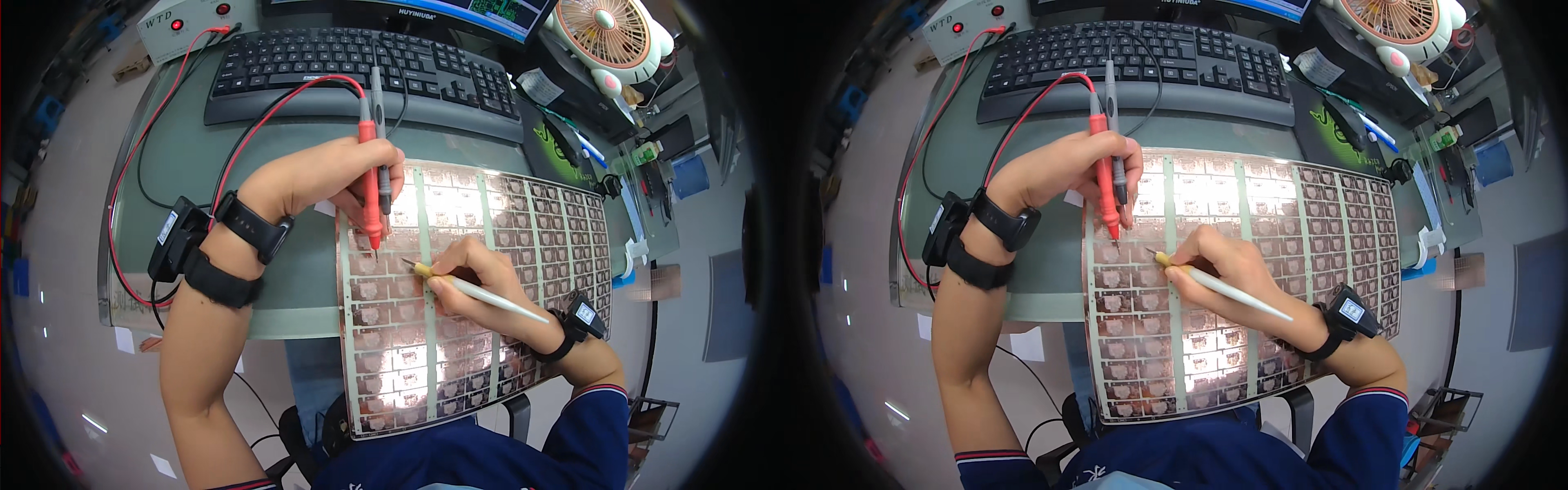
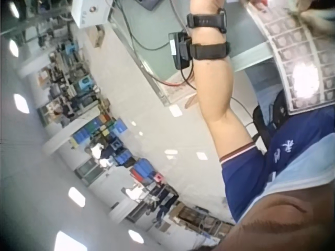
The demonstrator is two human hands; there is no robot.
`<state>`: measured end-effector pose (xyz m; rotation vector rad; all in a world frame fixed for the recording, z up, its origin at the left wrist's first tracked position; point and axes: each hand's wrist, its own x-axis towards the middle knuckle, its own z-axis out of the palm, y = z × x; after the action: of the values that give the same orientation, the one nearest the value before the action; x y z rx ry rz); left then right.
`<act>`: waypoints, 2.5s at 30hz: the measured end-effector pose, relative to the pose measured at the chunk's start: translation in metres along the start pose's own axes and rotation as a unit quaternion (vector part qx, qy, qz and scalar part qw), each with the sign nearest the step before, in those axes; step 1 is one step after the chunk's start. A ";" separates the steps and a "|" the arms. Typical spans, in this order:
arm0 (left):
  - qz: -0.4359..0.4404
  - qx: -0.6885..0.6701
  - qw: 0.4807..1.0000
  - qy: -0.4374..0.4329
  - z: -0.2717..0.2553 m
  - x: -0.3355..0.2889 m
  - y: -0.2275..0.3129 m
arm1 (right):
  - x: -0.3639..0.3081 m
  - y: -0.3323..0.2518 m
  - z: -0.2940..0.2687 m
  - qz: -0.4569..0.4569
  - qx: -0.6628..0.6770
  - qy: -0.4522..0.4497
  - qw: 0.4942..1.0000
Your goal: Inspecting and marking points on circuit board panels using an electrical probe and a pen.
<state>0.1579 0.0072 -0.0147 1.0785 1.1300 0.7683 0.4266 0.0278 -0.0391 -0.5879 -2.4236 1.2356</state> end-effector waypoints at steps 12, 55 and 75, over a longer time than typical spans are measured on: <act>-0.014 -0.032 0.999 -0.012 -0.003 0.004 -0.013 | -0.001 0.004 -0.004 -0.077 -0.058 -0.028 0.995; 0.504 -0.342 0.782 0.133 -0.083 -0.048 0.008 | -0.207 -0.056 -0.066 -0.202 -0.493 0.291 0.795; 0.483 -0.355 0.780 0.182 -0.096 -0.105 0.028 | -0.233 -0.029 0.032 0.100 0.462 0.503 0.723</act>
<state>0.0379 -0.0521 0.0397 0.7999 0.3920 2.0999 0.6031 -0.1279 -0.0618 -0.8615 -0.7086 1.4418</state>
